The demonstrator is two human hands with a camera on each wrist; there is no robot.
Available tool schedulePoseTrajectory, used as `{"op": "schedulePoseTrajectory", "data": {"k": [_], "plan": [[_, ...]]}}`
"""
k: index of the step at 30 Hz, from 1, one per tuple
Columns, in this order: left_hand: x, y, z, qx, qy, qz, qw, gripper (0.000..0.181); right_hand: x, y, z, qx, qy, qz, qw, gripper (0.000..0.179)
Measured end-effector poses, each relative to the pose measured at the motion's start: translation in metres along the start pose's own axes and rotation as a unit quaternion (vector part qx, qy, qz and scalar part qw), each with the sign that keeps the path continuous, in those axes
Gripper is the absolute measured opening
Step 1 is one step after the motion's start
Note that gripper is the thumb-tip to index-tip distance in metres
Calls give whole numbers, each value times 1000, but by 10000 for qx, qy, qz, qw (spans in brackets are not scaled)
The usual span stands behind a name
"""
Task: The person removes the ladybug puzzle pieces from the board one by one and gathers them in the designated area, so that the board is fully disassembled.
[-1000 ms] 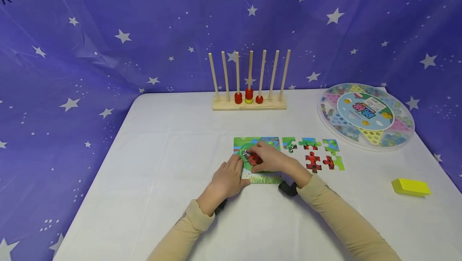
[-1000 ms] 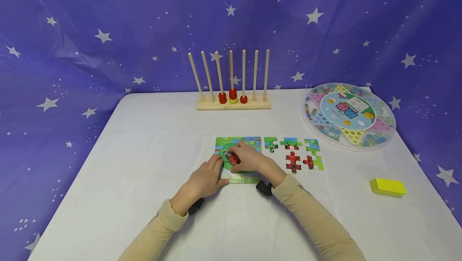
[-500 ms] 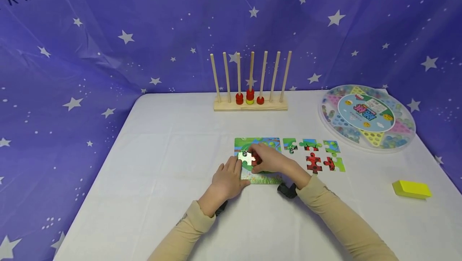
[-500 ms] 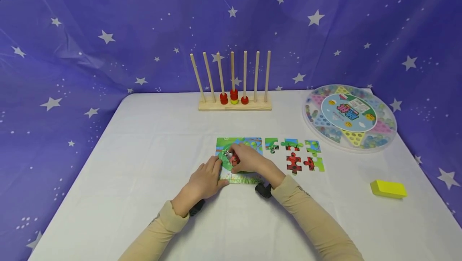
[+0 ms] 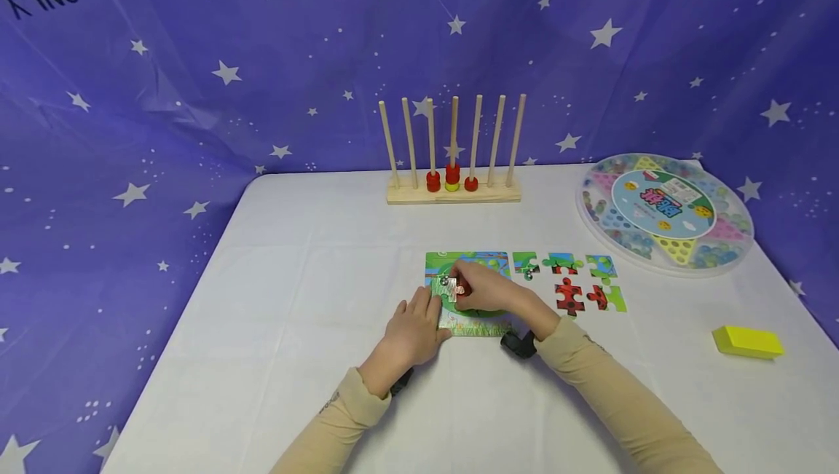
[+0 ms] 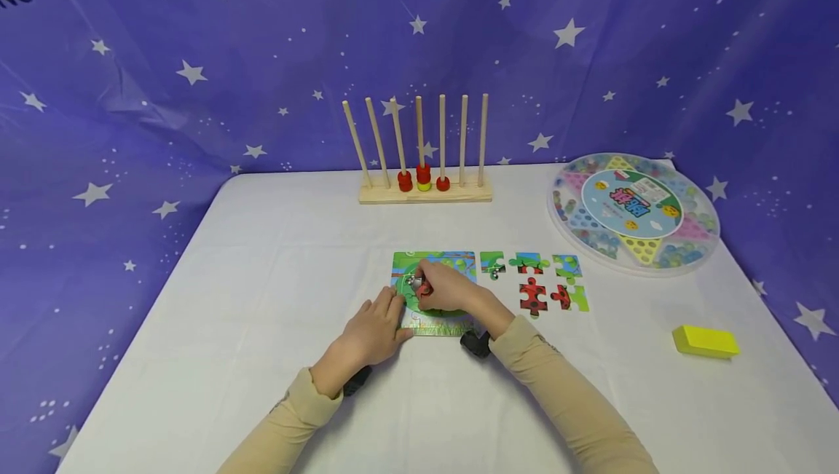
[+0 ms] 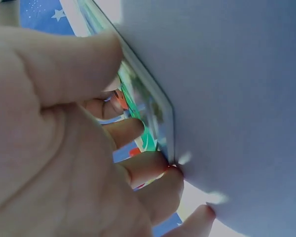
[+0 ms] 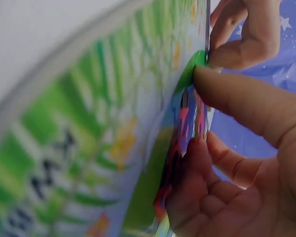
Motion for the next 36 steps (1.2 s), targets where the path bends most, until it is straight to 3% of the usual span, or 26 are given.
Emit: {"op": "schedulePoseTrajectory", "data": {"k": [5, 14, 23, 36], "plan": [[0, -1, -1, -37, 77, 36, 10000, 53, -1, 0, -4, 47, 336, 85, 9994, 34], [-1, -7, -3, -172, 7, -27, 9998, 47, 5, -3, 2, 495, 223, -241, 9982, 21], [0, -6, -3, -198, 144, -110, 9996, 45, -1, 3, -1, 37, -156, -229, 9996, 22], [7, -9, -8, -213, 212, -245, 9992, 41, 2, 0, 3, 65, -409, -369, 9985, 23]]}}
Point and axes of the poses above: each hand's wrist, its own y-axis towards the middle knuckle, its own x-axis out of the back of the hand, z = x × y, the point moved 7 cm from there along y, towards the middle knuckle, and after that the axes turned 13 degrees about -y, right-handed, at the moved point
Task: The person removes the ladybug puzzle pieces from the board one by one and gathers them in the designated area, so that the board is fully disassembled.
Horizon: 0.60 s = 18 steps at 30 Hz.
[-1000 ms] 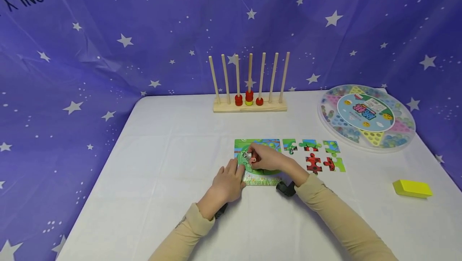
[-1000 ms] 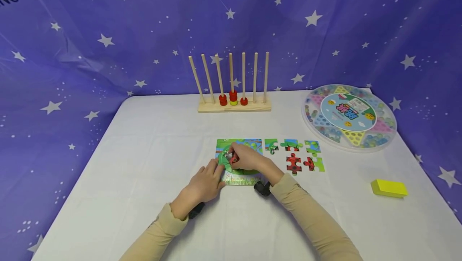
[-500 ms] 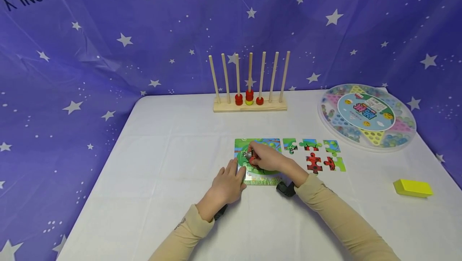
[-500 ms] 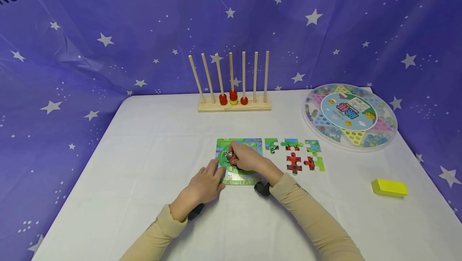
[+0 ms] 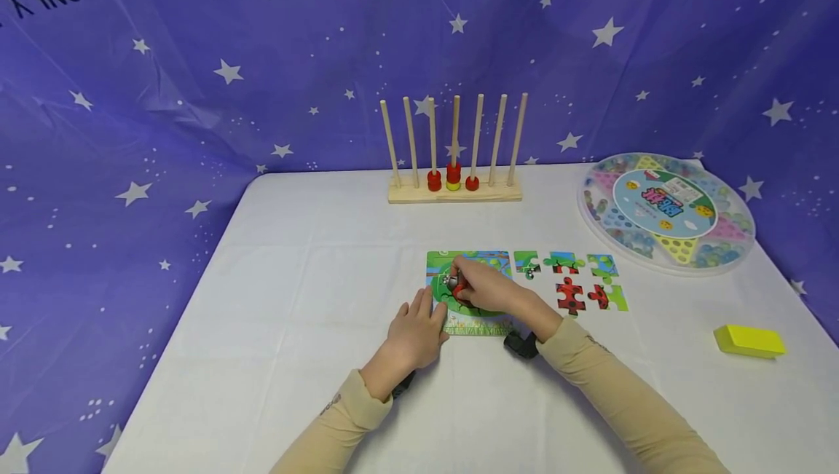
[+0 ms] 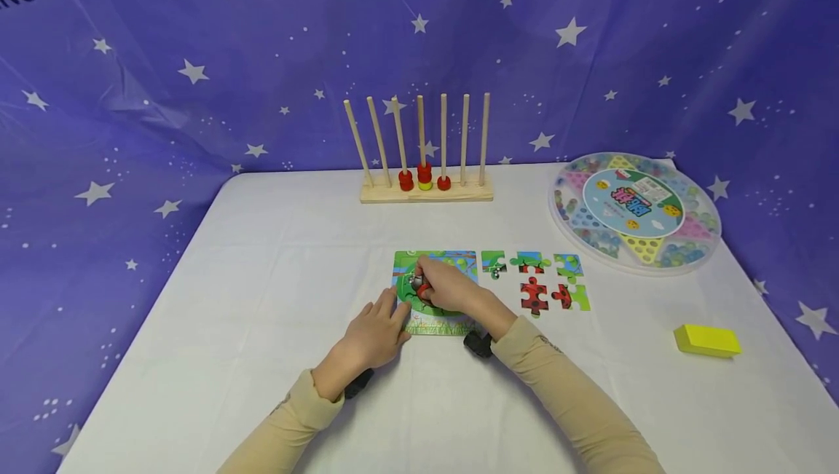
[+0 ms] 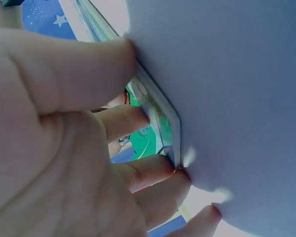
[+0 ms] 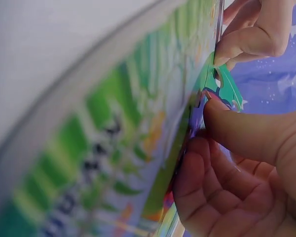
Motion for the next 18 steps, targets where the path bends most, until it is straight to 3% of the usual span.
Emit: {"op": "schedulePoseTrajectory", "data": {"k": [5, 10, 18], "plan": [[-3, 1, 0, 49, 8, 43, 10000, 43, 1, -1, 0, 151, 28, -49, 9999, 24], [-4, 2, 1, 51, -77, 72, 9999, 44, 6, -4, -3, 148, 400, -9, 9991, 24], [-1, 6, 0, 34, -287, 56, 9996, 45, 29, -24, -30, -125, 994, -219, 9947, 28]]}}
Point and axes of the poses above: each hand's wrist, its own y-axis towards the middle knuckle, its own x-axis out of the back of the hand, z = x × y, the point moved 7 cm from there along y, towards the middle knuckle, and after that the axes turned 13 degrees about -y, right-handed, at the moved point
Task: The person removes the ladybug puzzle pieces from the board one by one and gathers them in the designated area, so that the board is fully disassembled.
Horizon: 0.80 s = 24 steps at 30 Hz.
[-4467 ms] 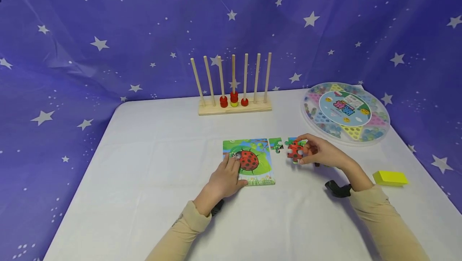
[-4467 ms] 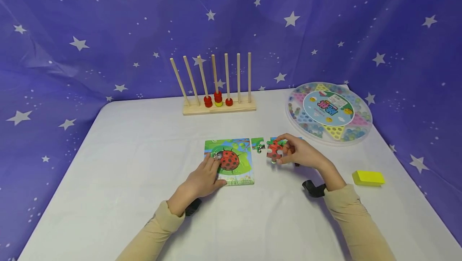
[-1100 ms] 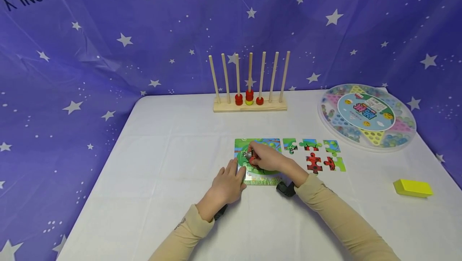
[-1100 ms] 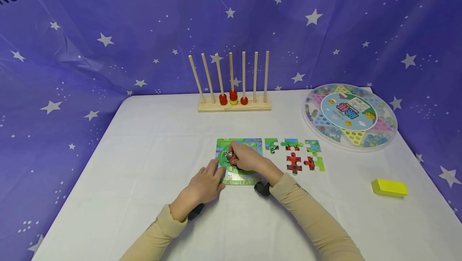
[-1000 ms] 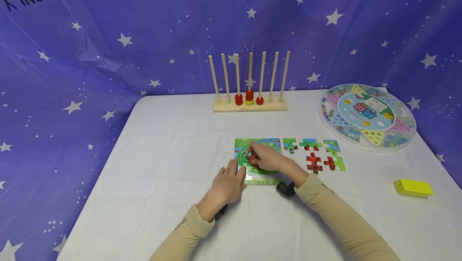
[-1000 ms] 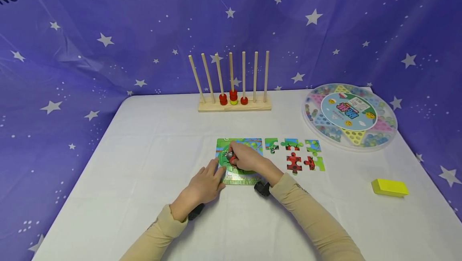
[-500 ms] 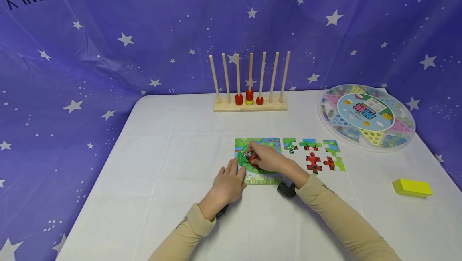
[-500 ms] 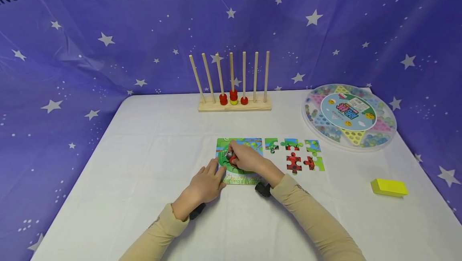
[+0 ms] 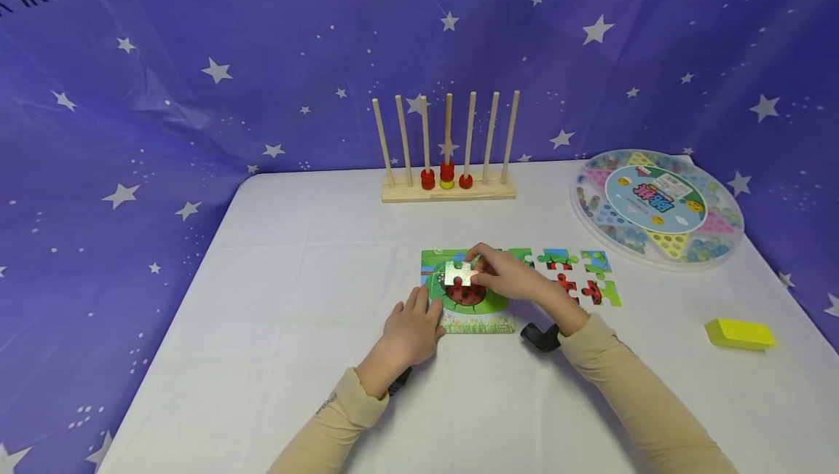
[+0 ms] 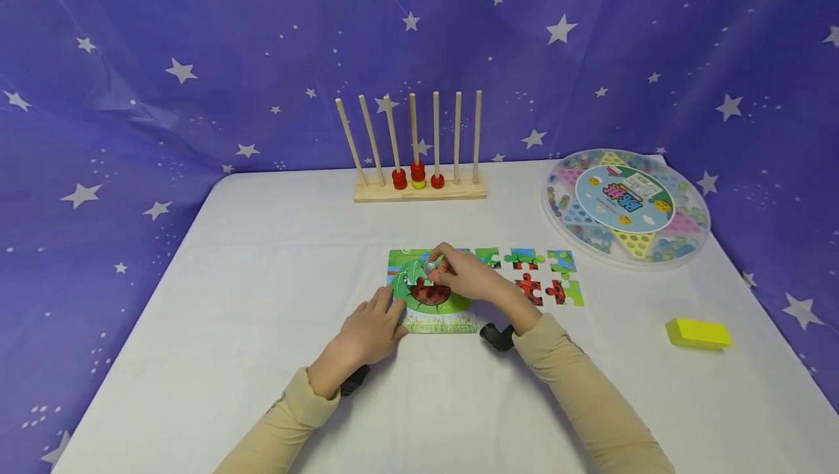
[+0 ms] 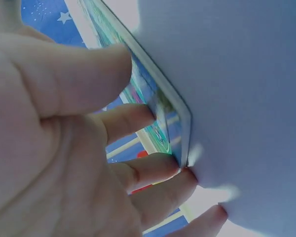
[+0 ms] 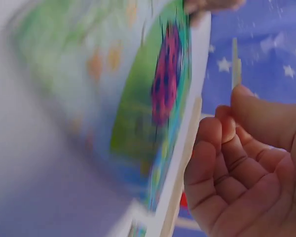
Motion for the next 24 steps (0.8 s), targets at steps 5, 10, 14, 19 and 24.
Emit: {"op": "schedulePoseTrajectory", "data": {"k": [5, 10, 14, 19, 24], "plan": [[-2, 3, 0, 13, 18, 5, 10000, 45, 24, -27, -19, -304, 301, -115, 9990, 28], [-3, 5, 2, -8, 82, -83, 9999, 43, 39, -55, -46, -579, 141, -187, 9980, 27], [-1, 4, 2, -55, 7, -186, 9998, 43, 36, -69, -67, -659, 66, -24, 9978, 28], [1, 3, 4, -143, -79, -420, 9990, 45, 29, -70, -70, -493, -96, 61, 9987, 28], [-2, 2, 3, -265, -141, -481, 9984, 48, 24, -73, -70, -471, -302, 47, 9984, 25]]}}
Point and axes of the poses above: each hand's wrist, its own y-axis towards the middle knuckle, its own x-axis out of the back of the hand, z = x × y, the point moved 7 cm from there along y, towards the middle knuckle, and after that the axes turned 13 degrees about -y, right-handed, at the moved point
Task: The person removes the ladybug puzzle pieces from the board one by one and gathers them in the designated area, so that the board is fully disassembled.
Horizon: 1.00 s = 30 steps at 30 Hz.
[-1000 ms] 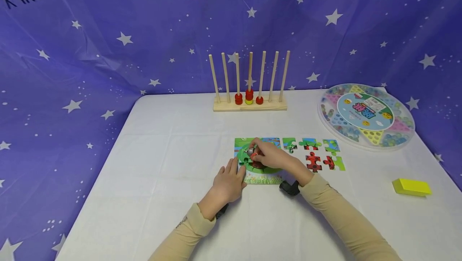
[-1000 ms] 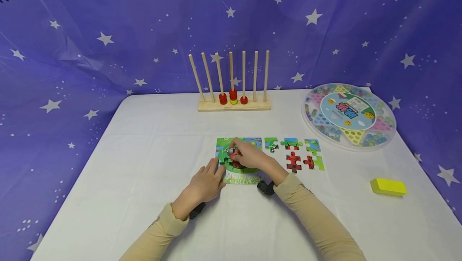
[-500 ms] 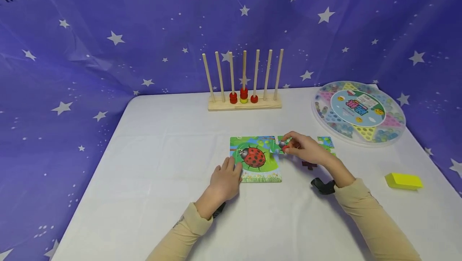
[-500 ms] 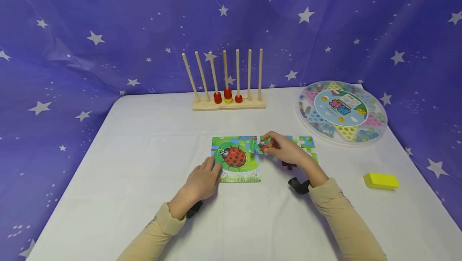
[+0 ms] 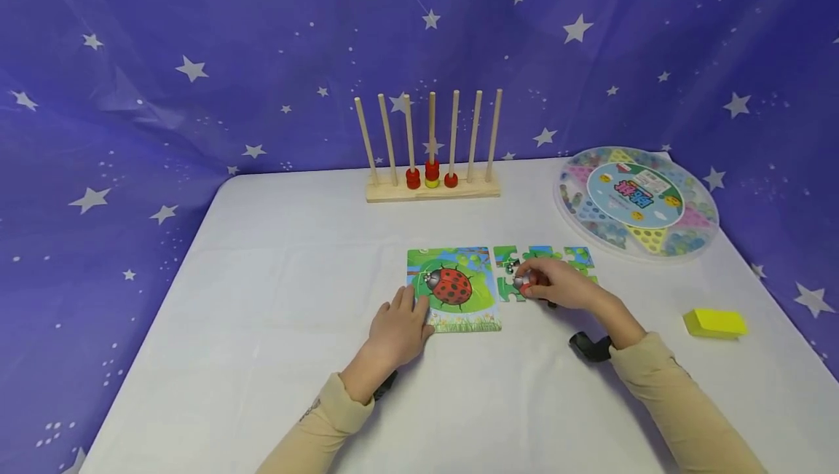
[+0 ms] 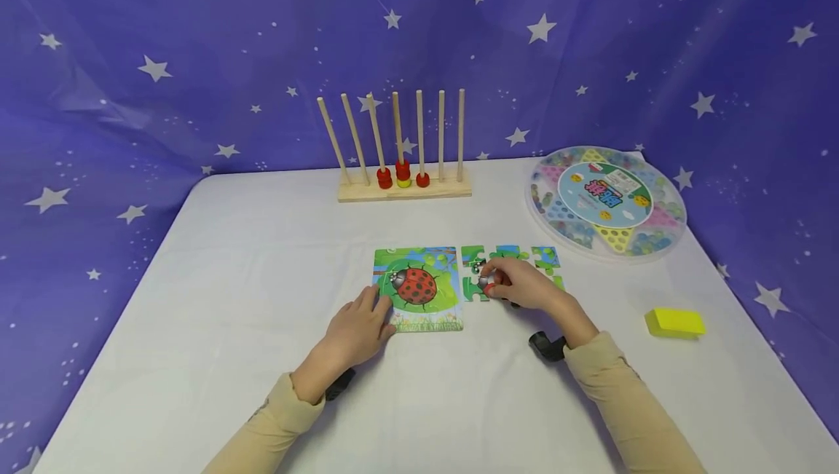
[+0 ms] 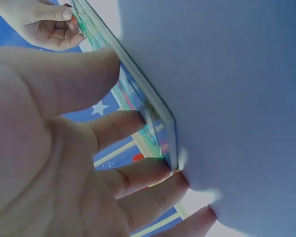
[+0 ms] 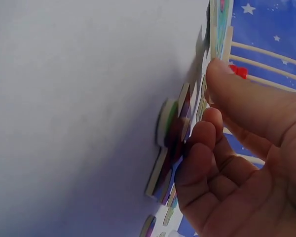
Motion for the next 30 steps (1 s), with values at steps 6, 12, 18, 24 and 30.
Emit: {"op": "schedulePoseTrajectory", "data": {"k": [6, 12, 18, 24, 30], "plan": [[-2, -2, -2, 8, 114, 26, 9999, 50, -3, 1, 11, 9, -140, -139, 9998, 25], [-2, -3, -5, 61, 261, 62, 9996, 50, -19, 10, 44, 321, -494, -95, 9982, 39], [-2, -4, -5, 94, 495, 207, 9985, 46, -34, 16, 68, 462, -1103, 103, 9928, 60], [-5, -2, -5, 100, 401, 211, 9989, 45, -37, 15, 71, 310, -1239, 68, 9918, 53], [-5, 0, -5, 142, 339, 196, 9991, 48, -39, 18, 71, 359, -1105, 219, 9930, 54]]}}
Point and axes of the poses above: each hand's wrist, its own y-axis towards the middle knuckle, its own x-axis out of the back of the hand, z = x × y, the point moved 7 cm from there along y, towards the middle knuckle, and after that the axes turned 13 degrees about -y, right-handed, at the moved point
